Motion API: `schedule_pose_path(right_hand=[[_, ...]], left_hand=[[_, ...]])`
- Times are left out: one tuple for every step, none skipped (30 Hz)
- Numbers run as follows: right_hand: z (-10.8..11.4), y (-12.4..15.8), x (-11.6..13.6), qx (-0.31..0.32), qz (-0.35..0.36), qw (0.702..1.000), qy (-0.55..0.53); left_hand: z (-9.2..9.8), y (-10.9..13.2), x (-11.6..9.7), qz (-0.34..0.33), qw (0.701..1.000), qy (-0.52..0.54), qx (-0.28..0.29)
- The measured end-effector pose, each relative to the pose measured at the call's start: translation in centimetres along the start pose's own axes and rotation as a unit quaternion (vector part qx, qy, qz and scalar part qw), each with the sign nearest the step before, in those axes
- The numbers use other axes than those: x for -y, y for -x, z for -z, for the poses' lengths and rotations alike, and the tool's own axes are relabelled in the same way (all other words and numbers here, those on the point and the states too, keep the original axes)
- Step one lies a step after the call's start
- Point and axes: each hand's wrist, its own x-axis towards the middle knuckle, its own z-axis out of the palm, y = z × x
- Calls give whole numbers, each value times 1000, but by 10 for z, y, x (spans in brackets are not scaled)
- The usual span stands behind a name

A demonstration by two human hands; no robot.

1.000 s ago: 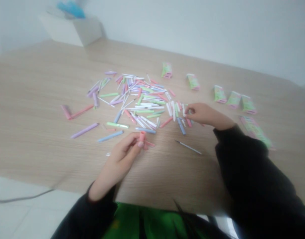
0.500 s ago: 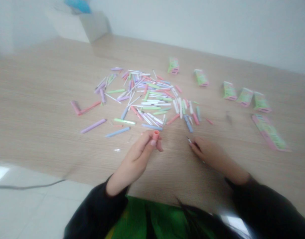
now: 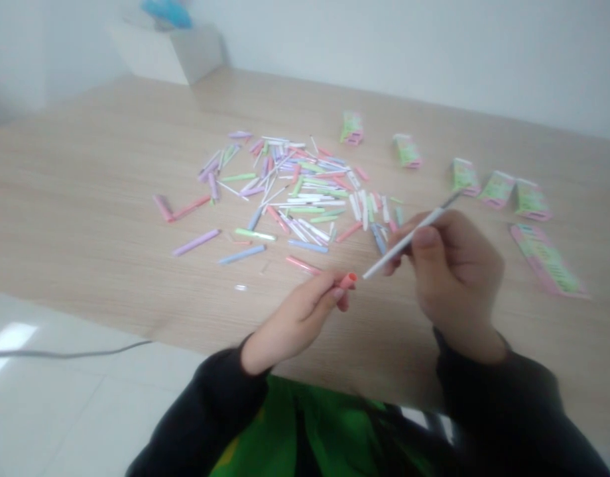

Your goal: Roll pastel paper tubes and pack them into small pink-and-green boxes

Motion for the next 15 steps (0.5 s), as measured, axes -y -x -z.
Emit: schedule_pose_path(right_hand=[[-4,0,1,-5,20,1000,1],[-6,0,1,-5,35,999,8],[-7,1,0,-2,43,999,20],[-7,3,-1,4,45,998,34],[-7,4,-2,13,41,998,45],[-6,6,-3,26,35,998,53],[-5,7,-4,42,28,997,59],[-4,8,-5,57,25,996,65],[-4,8,-5,71,27,995,69],[-5,7,-5,92,31,993,72],[-6,7,-5,115,38,990,73],[-8,6,-4,138,45,987,71],[-9,5,-4,159,51,984,64],[-11,4,-4,176,53,981,55],[-12,4,-4,185,51,980,48]], left_hand=[[0,0,0,0,1000,3,4],[-1,0,0,0,1000,7,7],[-1,0,0,1,1000,11,9],[-1,0,0,2,1000,14,11],[-1,0,0,2,1000,17,13],[-1,0,-1,1,1000,19,14],[-1,0,-1,1,1000,22,14],[-1,0,-2,1,1000,26,13],[-1,1,-2,2,999,31,12],[-1,1,-1,2,999,36,7],[-1,2,-1,2,999,42,2],[0,2,1,0,999,47,-4],[0,3,2,-3,999,51,-9],[1,4,3,-7,998,54,-13],[1,5,5,-9,998,56,-15]])
